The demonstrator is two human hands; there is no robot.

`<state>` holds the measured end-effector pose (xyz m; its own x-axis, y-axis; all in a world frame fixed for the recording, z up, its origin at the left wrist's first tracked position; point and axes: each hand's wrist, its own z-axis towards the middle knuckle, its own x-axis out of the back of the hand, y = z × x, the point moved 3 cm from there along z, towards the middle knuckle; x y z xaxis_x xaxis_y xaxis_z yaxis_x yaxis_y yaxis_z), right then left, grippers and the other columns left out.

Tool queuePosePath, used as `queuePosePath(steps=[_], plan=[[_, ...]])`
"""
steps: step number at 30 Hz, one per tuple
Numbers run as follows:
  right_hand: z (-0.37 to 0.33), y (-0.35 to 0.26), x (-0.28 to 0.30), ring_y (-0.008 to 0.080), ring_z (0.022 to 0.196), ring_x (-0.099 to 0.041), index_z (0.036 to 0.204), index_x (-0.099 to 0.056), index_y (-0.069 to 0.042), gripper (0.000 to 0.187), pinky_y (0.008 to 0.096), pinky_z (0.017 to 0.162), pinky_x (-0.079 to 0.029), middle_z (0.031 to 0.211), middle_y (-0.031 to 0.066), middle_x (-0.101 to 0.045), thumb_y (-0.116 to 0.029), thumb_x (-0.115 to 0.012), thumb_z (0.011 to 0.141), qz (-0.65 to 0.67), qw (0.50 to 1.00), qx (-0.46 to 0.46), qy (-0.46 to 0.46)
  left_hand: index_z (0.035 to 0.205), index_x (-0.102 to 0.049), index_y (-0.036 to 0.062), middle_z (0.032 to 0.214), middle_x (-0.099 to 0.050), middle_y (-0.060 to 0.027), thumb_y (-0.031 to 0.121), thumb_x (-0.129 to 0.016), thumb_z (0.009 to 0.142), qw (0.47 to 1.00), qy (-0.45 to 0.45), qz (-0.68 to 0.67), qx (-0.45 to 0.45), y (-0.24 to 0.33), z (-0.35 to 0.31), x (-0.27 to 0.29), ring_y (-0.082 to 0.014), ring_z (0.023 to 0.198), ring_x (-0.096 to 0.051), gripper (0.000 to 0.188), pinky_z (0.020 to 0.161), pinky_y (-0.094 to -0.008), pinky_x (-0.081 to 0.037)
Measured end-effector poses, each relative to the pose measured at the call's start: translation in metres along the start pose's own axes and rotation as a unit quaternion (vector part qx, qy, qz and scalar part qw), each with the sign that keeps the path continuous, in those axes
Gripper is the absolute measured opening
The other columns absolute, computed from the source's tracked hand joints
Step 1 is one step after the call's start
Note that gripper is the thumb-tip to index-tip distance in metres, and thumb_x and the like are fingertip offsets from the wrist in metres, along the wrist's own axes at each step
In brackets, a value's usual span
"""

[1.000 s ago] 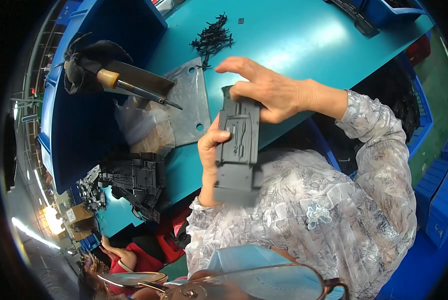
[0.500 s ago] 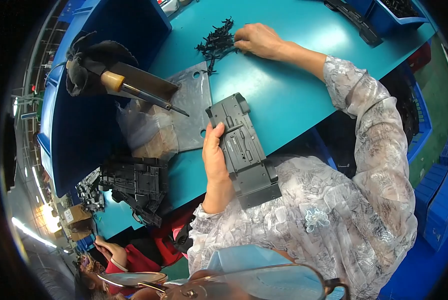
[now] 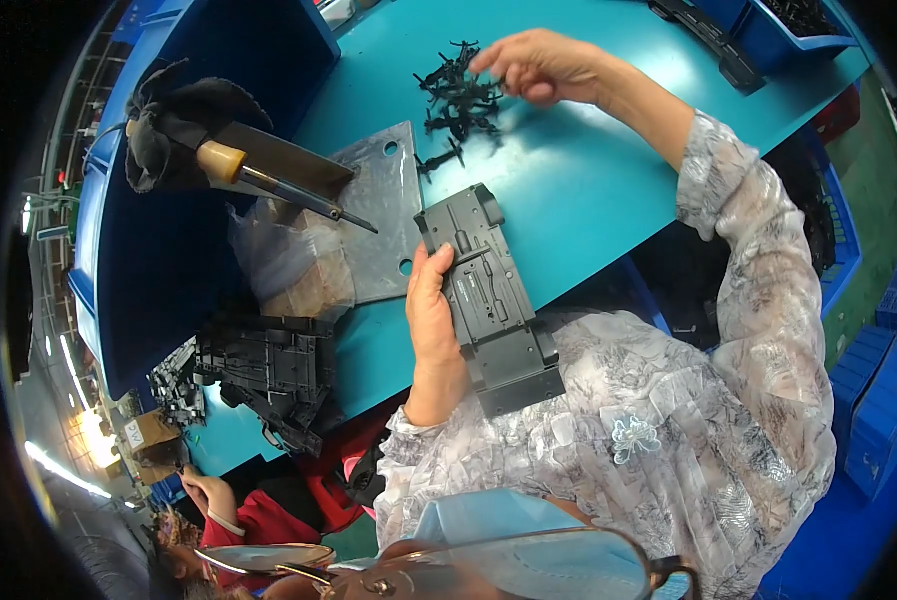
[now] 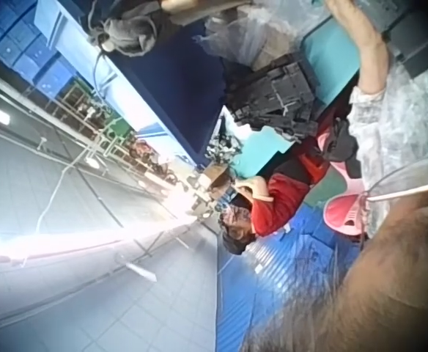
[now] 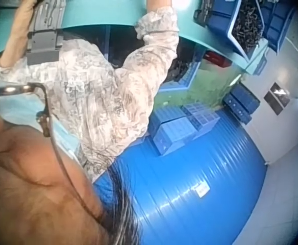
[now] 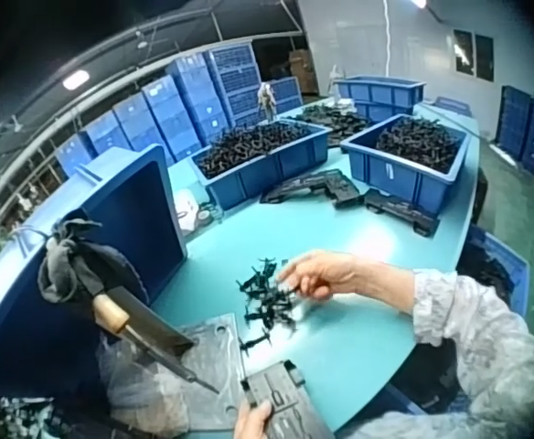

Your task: The person assembles plastic axles, plastic wheels, and plastic chassis parts onto a toy vehicle chassis using an electric screwdriver press.

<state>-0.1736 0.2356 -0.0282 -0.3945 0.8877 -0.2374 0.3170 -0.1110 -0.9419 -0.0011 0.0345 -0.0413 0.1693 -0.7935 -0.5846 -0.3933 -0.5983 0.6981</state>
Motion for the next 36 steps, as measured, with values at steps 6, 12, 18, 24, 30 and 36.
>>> queuePosePath(steps=[6,12,18,24,30,36], plan=[[-0.015,-0.005,-0.003,0.0029,0.043,-0.044,0.086,-0.054,-0.004,0.013,0.0165,0.038,-0.035,0.061,0.0022,-0.052,-0.008,-0.054,0.074,-0.131,0.989,0.035,0.059,0.113,-0.038,0.0009,0.095,-0.054,-0.0082,0.011,-0.045,0.082,1.0,-0.005,0.006,0.001,0.0,0.0,-0.007,-0.0142,0.081,-0.056,0.033,0.069,-0.0249,-0.047],[-0.03,0.0,-0.014,0.0048,0.053,-0.049,0.084,-0.057,-0.003,0.009,0.0185,0.045,-0.039,0.065,-0.0008,-0.052,-0.006,-0.055,0.075,-0.16,0.982,0.089,0.051,0.113,-0.038,0.0002,0.096,-0.054,-0.0091,0.01,-0.046,0.082,1.0,-0.003,0.008,-0.001,-0.003,0.001,-0.003,-0.0149,0.082,-0.055,0.033,0.071,-0.0256,-0.046],[-0.052,0.002,-0.036,0.0075,0.063,-0.051,0.087,-0.055,0.002,0.011,0.0196,0.055,-0.043,0.076,0.0006,-0.055,-0.001,-0.054,0.077,-0.449,0.809,0.367,0.091,0.113,-0.037,-0.0001,0.097,-0.053,-0.0097,0.009,-0.046,0.081,1.0,-0.003,-0.002,-0.002,-0.005,0.002,-0.006,-0.0154,0.084,-0.055,0.035,0.072,-0.026,-0.046],[-0.043,0.012,-0.037,0.0066,0.058,-0.052,0.091,-0.056,0.0,0.017,0.0202,0.051,-0.044,0.071,0.0017,-0.056,-0.014,-0.056,0.08,-0.113,0.98,0.13,0.101,0.113,-0.037,0.0001,0.097,-0.053,-0.0097,0.009,-0.046,0.081,1.0,-0.002,0.005,-0.002,-0.004,0.0,-0.005,-0.0153,0.083,-0.055,0.034,0.071,-0.0257,-0.047],[-0.07,0.011,-0.075,0.0203,0.071,-0.057,0.085,-0.055,0.003,0.016,0.0257,0.059,-0.048,0.085,0.0118,-0.056,0.0,-0.057,0.07,-0.403,0.82,0.407,0.002,0.113,-0.036,0.0008,0.095,-0.053,-0.0095,0.008,-0.045,0.081,1.0,-0.014,-0.018,0.008,-0.003,0.001,-0.006,-0.0147,0.081,-0.056,0.034,0.069,-0.0259,-0.048],[-0.081,0.027,-0.093,0.0257,0.072,-0.056,0.082,-0.053,0.001,0.021,0.0334,0.061,-0.047,0.088,0.0132,-0.056,0.001,-0.058,0.062,-0.489,0.733,0.465,-0.086,0.112,-0.034,0.0014,0.094,-0.051,-0.0096,0.004,-0.045,0.08,0.999,-0.025,-0.034,-0.006,-0.002,-0.002,-0.01,-0.0144,0.078,-0.055,0.033,0.066,-0.0258,-0.049]])
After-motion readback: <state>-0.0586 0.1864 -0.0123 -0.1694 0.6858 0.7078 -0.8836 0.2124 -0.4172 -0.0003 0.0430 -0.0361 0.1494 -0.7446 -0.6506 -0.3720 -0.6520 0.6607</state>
